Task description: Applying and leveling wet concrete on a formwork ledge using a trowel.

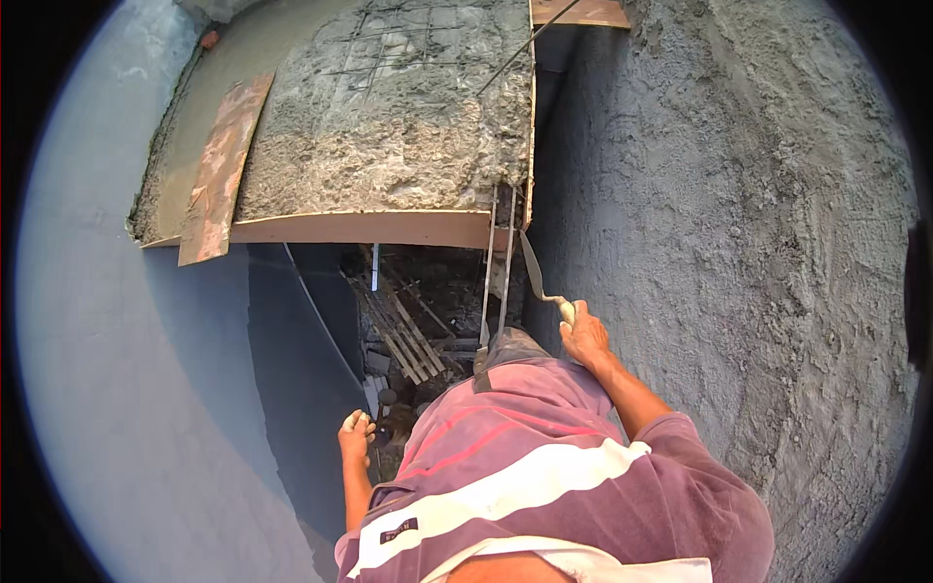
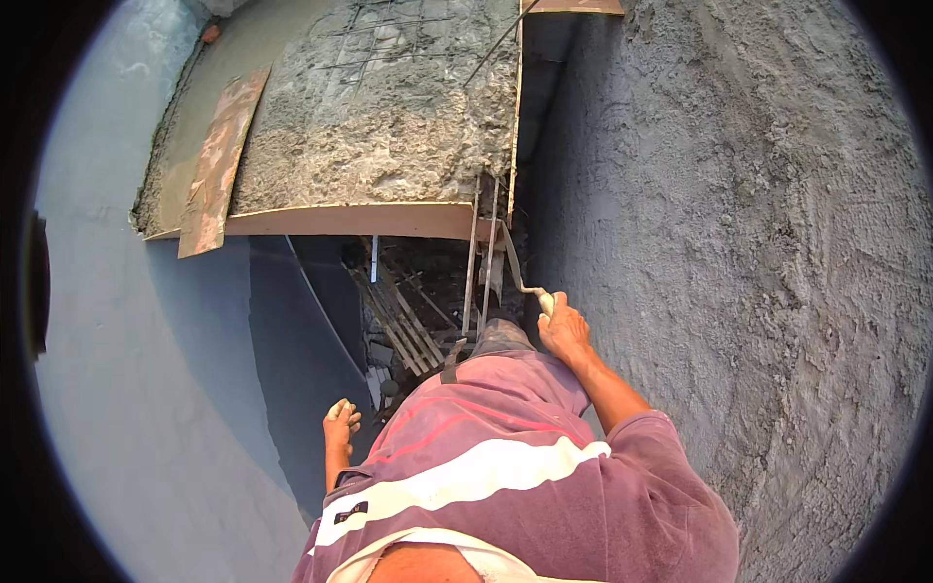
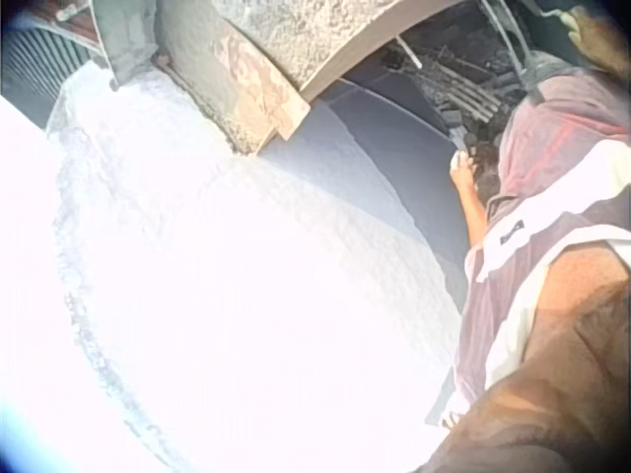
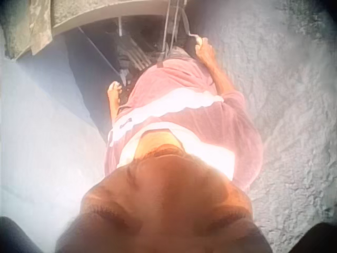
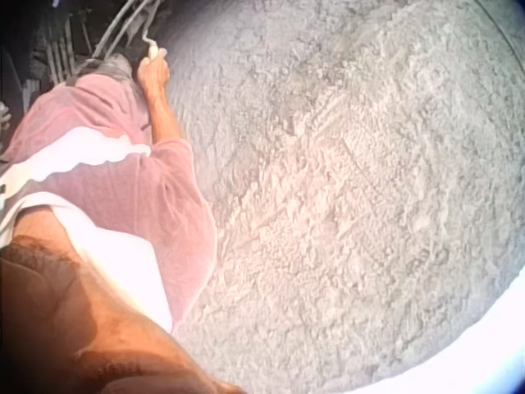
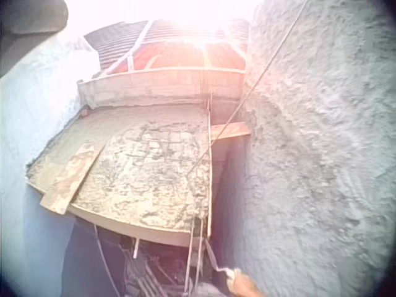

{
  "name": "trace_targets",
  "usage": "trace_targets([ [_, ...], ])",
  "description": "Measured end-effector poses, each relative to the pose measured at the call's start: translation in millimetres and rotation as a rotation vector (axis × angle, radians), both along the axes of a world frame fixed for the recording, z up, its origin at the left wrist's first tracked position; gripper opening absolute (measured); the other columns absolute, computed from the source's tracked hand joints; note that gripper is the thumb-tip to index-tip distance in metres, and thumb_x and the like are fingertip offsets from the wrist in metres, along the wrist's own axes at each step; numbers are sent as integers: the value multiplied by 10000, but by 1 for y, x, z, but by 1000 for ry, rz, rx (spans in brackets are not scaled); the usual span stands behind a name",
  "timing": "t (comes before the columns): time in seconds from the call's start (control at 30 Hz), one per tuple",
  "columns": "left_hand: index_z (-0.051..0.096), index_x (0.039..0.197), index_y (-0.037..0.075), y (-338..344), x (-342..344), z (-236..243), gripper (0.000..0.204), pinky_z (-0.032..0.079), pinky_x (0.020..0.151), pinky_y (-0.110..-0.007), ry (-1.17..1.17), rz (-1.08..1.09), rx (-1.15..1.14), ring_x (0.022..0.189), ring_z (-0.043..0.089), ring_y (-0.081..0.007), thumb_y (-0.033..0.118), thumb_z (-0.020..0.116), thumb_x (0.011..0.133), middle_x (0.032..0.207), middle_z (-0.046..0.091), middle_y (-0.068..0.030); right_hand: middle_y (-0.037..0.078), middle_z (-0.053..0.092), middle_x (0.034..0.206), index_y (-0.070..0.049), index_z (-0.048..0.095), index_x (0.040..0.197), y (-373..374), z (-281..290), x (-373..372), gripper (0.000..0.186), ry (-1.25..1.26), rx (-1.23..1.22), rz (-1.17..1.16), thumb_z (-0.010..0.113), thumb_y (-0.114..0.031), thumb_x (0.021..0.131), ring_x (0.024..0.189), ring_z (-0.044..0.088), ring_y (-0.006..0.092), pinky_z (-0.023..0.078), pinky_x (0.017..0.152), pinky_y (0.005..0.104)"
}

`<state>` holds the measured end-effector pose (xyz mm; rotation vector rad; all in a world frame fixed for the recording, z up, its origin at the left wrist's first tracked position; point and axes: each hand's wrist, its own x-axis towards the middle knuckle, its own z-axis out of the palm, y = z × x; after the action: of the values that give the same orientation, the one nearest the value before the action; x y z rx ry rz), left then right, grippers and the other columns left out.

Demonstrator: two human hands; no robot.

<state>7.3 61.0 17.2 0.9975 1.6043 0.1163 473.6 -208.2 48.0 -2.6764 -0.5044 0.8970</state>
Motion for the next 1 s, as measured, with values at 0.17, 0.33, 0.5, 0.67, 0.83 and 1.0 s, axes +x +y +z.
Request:
trace_targets([
  [0.17, 570, 1348, 42, 6, -1, 13, 447, 511, 757, -313, 26, -53, 27, 876, 661, -143, 248, 662, 962, 1092, 675, -26, 297, 678, 1049, -57, 474, 1298, 4, -29, 1, 452, 31, 58, -18, 618, -262, 922, 991, 654, 485, 506, 852, 573],
  [0.33, 566, 1354, 35, -7, 6, 5, 503, 512, 772, -331, 19, -120, -36, 889, 662, -149, 283, 694, 935, 1087, 678, -26, 287, 671, 1114, -25, 534, 1216, 63, -67, 38, 399, 54, 72, -120, 642, -280, 929, 1063, 636, 475, 498, 897, 557],
  [0.5, 572, 1349, 36, -12, -7, -1, 496, 509, 768, -325, 30, -155, -21, 875, 653, -143, 279, 693, 933, 1067, 673, -22, 268, 677, 1104, -12, 604, 1159, 76, -59, 45, 382, 53, 90, -137, 663, -291, 904, 1071, 637, 448, 501, 901, 531],
  [0.67, 586, 1323, 36, -23, -9, 10, 463, 497, 749, -317, 54, -10, 29, 850, 641, -132, 263, 691, 933, 1058, 668, -18, 243, 702, 973, 23, 612, 1109, -13, -27, 5, 404, 62, 138, -152, 696, -303, 886, 910, 687, 432, 522, 782, 516],
  [0.83, 590, 1322, 45, -48, -19, -12, 451, 493, 753, -311, 50, 27, -76, 866, 643, -130, 251, 684, 931, 1024, 679, -3, 225, 698, 936, -29, 550, 1142, 20, 28, 14, 398, -72, 265, 78, 703, -289, 883, 876, 689, 433, 516, 769, 528],
  [1.0, 593, 1326, 48, -48, 20, -12, 443, 483, 723, -275, 40, -1, -103, 839, 636, -99, 209, 686, 925, 996, 691, 10, 240, 699, 990, -103, 502, 1241, 165, 48, 84, 407, -136, 261, 368, 653, -240, 889, 946, 674, 450, 519, 828, 544],
])
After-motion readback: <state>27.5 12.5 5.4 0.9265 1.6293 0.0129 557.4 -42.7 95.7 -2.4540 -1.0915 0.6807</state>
